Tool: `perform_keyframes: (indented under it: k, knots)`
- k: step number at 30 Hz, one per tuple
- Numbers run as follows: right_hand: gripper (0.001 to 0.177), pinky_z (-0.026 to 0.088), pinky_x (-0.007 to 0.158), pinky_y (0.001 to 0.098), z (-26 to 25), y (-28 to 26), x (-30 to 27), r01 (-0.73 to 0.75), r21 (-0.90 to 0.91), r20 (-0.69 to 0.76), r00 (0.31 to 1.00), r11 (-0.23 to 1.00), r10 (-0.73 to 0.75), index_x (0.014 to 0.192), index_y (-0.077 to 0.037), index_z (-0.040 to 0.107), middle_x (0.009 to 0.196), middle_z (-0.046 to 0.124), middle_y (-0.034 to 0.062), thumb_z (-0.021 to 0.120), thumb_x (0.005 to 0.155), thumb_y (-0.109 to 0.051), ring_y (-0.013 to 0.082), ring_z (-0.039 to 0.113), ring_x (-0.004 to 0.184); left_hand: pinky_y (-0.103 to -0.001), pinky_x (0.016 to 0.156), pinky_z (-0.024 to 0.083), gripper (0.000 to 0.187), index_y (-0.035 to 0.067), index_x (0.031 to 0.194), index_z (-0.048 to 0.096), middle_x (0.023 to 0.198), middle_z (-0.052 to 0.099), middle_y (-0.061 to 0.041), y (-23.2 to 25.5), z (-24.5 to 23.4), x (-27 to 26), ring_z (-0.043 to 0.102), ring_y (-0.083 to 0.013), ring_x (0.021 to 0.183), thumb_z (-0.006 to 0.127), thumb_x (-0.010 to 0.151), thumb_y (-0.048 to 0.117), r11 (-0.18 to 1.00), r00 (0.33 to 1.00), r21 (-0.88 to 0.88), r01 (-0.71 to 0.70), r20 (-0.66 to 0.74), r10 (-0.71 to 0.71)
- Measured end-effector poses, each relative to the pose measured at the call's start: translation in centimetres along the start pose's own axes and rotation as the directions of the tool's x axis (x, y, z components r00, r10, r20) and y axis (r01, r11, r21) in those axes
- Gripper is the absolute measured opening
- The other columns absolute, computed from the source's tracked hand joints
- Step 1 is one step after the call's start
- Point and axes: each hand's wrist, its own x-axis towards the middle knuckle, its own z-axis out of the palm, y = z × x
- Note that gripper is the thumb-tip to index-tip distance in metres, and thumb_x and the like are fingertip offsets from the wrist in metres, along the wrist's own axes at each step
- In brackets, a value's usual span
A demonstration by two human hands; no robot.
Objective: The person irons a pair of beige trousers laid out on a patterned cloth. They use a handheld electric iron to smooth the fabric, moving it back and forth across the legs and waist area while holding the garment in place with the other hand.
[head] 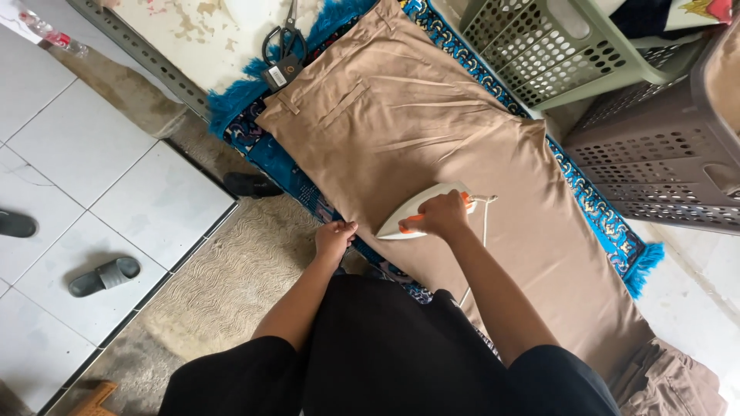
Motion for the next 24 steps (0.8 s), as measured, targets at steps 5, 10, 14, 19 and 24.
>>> perform_keyframes:
  k: [5, 10, 14, 19, 24]
  knots:
    - [0.077, 0.041, 0.094, 0.0311, -0.1, 1.4, 0.1, -0.041, 0.014, -0.025, 0.999, 0.999, 0.042, 0.105, -0.036, 0.078, 0.11, 0.078, -0.0068, 0.032, 0.073, -0.088, 0.0165, 0.069, 0.113, -0.029, 0.055, 0.058, 0.029, 0.006, 0.091, 0.078, 0.072, 0.076, -0.008, 2.5, -0.8, -1.9, 0.075, -0.0172, 0.063, 0.088, 0.079, 0.031, 0.976, 0.995, 0.193, -0.101, -0.006, 0.104]
    - [0.079, 0.041, 0.094, 0.0312, 0.2, 1.7, 0.5, -0.069, 0.039, -0.026, 0.997, 0.997, 0.07, 0.102, -0.036, 0.079, 0.107, 0.078, -0.0069, 0.032, 0.07, -0.09, 0.0165, 0.07, 0.112, -0.025, 0.053, 0.057, 0.042, -0.003, 0.095, 0.073, 0.072, 0.075, -0.014, 3.3, 0.0, -4.6, 0.07, -0.016, 0.058, 0.086, 0.082, 0.034, 0.999, 0.998, 0.04, 0.028, 0.061, -0.031]
    - [0.067, 0.04, 0.092, 0.0303, -0.5, 0.9, -0.2, -0.034, 0.046, -0.014, 0.999, 0.998, 0.034, 0.09, -0.036, 0.079, 0.098, 0.078, -0.0073, 0.039, 0.07, -0.086, 0.0159, 0.07, 0.107, -0.024, 0.056, 0.057, 0.046, -0.003, 0.099, 0.076, 0.077, 0.077, -0.013, 2.3, 0.4, -6.6, 0.072, -0.0149, 0.066, 0.093, 0.074, 0.032, 0.988, 0.976, 0.138, 0.071, 0.194, -0.098]
    - [0.069, 0.041, 0.094, 0.027, -1.3, 1.8, -0.1, -0.092, 0.048, -0.011, 0.996, 0.995, 0.093, 0.089, -0.037, 0.079, 0.1, 0.078, -0.0053, 0.039, 0.067, -0.089, 0.0154, 0.07, 0.107, -0.031, 0.062, 0.058, 0.035, 0.012, 0.091, 0.082, 0.07, 0.075, -0.004, 0.4, 1.2, -5.3, 0.075, -0.019, 0.075, 0.09, 0.071, 0.039, 0.951, 0.98, 0.31, -0.009, 0.193, -0.054]
    - [0.058, 0.037, 0.098, 0.0263, -2.0, 0.6, -0.9, -0.075, 0.053, -0.022, 0.997, 0.996, 0.077, 0.087, -0.04, 0.079, 0.095, 0.079, -0.0099, 0.046, 0.067, -0.084, 0.012, 0.07, 0.108, -0.026, 0.069, 0.056, 0.029, 0.023, 0.079, 0.083, 0.071, 0.076, 0.002, 0.0, 1.5, -5.3, 0.075, -0.0199, 0.081, 0.08, 0.072, 0.05, 0.884, 0.963, 0.465, -0.055, 0.26, -0.077]
